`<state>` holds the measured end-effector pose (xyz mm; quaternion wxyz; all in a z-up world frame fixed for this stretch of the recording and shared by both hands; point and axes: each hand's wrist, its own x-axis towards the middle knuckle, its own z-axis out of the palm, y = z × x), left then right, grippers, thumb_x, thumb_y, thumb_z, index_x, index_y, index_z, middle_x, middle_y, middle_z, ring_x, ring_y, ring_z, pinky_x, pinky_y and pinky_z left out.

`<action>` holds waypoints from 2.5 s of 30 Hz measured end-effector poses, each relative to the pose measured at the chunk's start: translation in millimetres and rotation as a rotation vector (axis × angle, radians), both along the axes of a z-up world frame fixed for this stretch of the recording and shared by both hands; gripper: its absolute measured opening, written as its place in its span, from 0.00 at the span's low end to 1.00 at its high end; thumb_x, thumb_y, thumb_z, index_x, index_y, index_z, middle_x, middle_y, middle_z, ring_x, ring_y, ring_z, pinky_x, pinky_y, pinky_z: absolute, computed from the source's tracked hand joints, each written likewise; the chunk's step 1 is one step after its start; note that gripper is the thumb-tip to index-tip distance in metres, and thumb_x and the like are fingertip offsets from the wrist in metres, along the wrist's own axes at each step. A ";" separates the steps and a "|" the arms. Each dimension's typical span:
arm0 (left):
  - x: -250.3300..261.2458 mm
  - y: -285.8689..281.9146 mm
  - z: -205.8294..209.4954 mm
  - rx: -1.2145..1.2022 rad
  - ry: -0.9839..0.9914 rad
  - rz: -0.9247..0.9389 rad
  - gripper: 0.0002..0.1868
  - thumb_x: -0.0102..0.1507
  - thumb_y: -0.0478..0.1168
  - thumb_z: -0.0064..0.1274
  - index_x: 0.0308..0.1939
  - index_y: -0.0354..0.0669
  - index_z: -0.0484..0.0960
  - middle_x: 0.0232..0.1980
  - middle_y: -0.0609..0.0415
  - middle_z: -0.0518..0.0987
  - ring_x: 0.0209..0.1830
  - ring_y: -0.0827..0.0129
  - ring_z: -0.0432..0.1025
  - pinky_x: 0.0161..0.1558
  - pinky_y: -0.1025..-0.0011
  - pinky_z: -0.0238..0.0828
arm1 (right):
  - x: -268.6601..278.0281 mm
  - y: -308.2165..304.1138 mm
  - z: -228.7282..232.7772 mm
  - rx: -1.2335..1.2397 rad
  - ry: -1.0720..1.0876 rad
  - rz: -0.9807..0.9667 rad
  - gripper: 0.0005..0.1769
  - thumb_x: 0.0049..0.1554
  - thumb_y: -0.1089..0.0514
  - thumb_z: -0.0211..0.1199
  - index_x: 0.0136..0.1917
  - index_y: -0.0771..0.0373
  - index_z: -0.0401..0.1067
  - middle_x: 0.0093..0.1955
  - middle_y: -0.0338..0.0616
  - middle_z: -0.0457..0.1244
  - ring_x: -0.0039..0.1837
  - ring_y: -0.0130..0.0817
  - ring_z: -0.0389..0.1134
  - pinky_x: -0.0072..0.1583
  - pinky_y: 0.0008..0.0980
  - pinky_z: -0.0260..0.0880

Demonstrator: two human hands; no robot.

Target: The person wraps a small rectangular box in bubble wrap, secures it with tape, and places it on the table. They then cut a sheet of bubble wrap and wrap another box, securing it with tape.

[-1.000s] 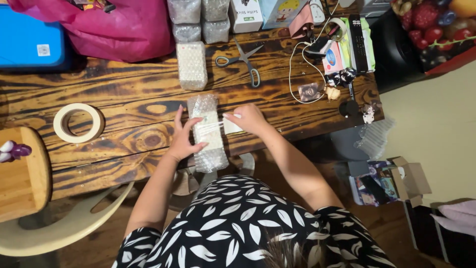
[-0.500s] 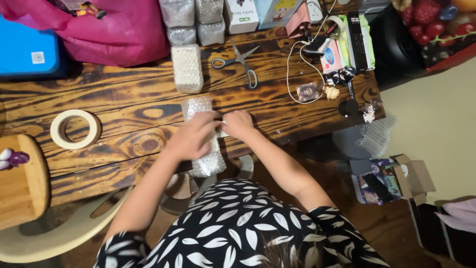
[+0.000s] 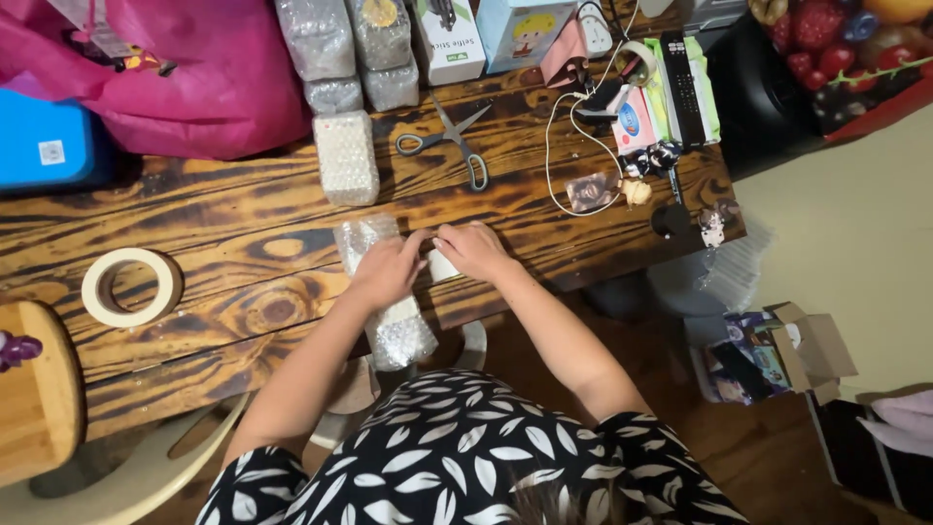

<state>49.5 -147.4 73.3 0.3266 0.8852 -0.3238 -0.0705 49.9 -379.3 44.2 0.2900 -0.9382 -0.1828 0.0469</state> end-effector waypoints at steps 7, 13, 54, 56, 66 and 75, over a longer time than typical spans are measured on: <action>10.1 -7.9 -4.6 0.022 0.121 -0.014 0.12 0.60 0.36 0.54 0.47 0.51 0.77 0.38 0.54 0.83 0.44 0.54 0.77 0.48 0.55 0.69 | 88.2 -39.6 -53.7 0.117 -0.165 -0.475 0.10 0.57 0.52 0.64 0.44 0.62 0.75 0.41 0.50 0.70 0.49 0.53 0.72 0.51 0.47 0.73; 24.7 -16.3 -17.3 0.042 0.232 -0.045 0.07 0.58 0.38 0.59 0.39 0.53 0.87 0.43 0.54 0.86 0.47 0.55 0.78 0.50 0.59 0.72 | 125.0 -42.1 -56.0 -0.395 0.182 -0.548 0.24 0.53 0.44 0.69 0.54 0.63 0.72 0.49 0.56 0.70 0.53 0.56 0.71 0.52 0.51 0.72; 50.2 31.0 -12.8 0.059 0.528 -0.323 0.32 0.48 0.35 0.72 0.58 0.51 0.82 0.52 0.56 0.84 0.51 0.66 0.77 0.55 0.70 0.72 | -211.7 -15.8 -65.5 1.158 1.039 -0.309 0.17 0.62 0.48 0.62 0.56 0.63 0.73 0.40 0.38 0.64 0.37 0.18 0.61 0.34 0.16 0.52; 50.6 31.6 -11.3 0.023 0.537 -0.340 0.32 0.48 0.35 0.72 0.57 0.50 0.82 0.52 0.56 0.84 0.49 0.66 0.77 0.53 0.70 0.73 | -196.7 -10.7 -63.0 1.139 1.033 -0.318 0.16 0.62 0.49 0.62 0.55 0.63 0.72 0.40 0.38 0.64 0.38 0.18 0.62 0.35 0.17 0.51; 49.8 31.1 -6.2 0.080 0.542 -0.300 0.32 0.48 0.34 0.72 0.57 0.51 0.83 0.49 0.56 0.84 0.45 0.66 0.77 0.51 0.69 0.72 | -168.0 -3.3 -62.4 1.044 0.979 -0.236 0.11 0.64 0.53 0.61 0.52 0.64 0.73 0.37 0.36 0.63 0.34 0.17 0.59 0.33 0.17 0.51; 53.0 30.5 -16.8 -0.007 0.484 -0.367 0.34 0.47 0.34 0.72 0.58 0.48 0.81 0.56 0.54 0.82 0.52 0.63 0.76 0.55 0.68 0.71 | -167.7 -17.7 -87.8 0.820 0.928 -0.290 0.08 0.62 0.58 0.63 0.52 0.65 0.75 0.38 0.37 0.68 0.38 0.21 0.66 0.39 0.19 0.64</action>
